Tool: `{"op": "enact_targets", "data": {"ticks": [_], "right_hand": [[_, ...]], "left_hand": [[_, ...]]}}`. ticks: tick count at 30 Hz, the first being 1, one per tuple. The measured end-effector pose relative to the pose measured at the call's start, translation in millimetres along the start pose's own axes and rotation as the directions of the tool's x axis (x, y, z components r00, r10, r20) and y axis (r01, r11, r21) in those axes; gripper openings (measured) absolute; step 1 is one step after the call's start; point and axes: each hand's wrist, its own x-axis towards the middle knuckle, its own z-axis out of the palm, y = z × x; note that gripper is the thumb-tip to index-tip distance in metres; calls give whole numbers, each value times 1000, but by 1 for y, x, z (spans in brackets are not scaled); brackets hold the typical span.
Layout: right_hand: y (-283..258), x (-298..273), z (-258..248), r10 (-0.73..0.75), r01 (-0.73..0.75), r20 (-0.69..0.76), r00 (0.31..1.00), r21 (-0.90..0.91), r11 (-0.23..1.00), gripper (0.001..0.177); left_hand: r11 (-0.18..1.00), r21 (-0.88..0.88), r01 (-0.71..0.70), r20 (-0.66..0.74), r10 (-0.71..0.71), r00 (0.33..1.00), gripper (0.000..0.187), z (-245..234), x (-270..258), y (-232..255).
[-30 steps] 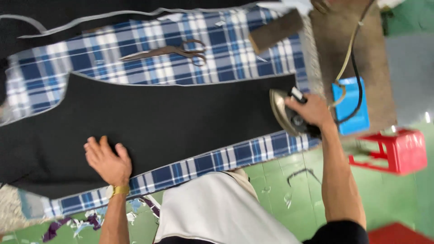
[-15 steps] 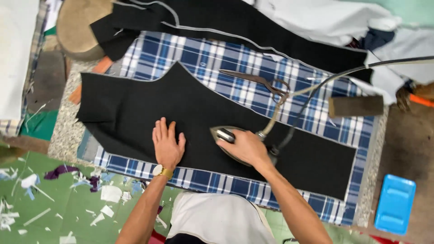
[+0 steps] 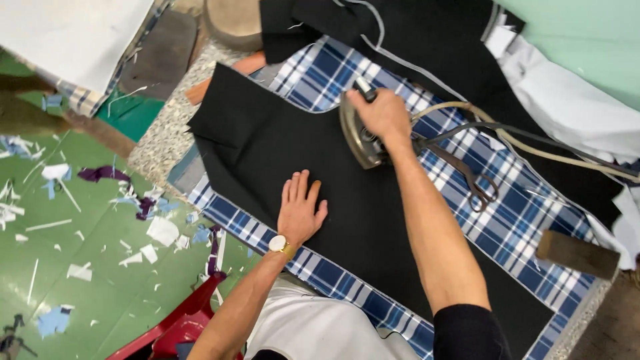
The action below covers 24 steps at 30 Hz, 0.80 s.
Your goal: The person irons a long black fabric strip on a plaid-covered table, then switches to a larger black fabric piece. They repeatedly iron, fold, and reposition the fabric, using a steam iron and a small wooden block to press seams.
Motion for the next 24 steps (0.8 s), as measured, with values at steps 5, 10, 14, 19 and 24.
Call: {"op": "enact_targets", "data": {"ticks": [5, 10, 14, 19, 24], "right_hand": [[9, 20, 5, 32, -32, -4, 999, 24, 999, 68], [37, 21, 15, 73, -82, 110, 991, 83, 993, 67], [30, -59, -12, 28, -52, 147, 989, 162, 985, 76], [71, -147, -44, 86, -123, 242, 966, 140, 983, 77], [142, -240, -76, 295, -335, 230, 928, 161, 928, 66]], "left_hand": [[1000, 26, -14, -3, 14, 1000, 49, 0, 1, -3], [998, 6, -65, 6, 65, 998, 49, -4, -1, -4], [998, -4, -69, 13, 69, 998, 47, -10, 1, 0], [990, 33, -139, 32, 138, 990, 51, -3, -2, -2], [986, 32, -162, 25, 161, 987, 51, 2, -8, -9]]}}
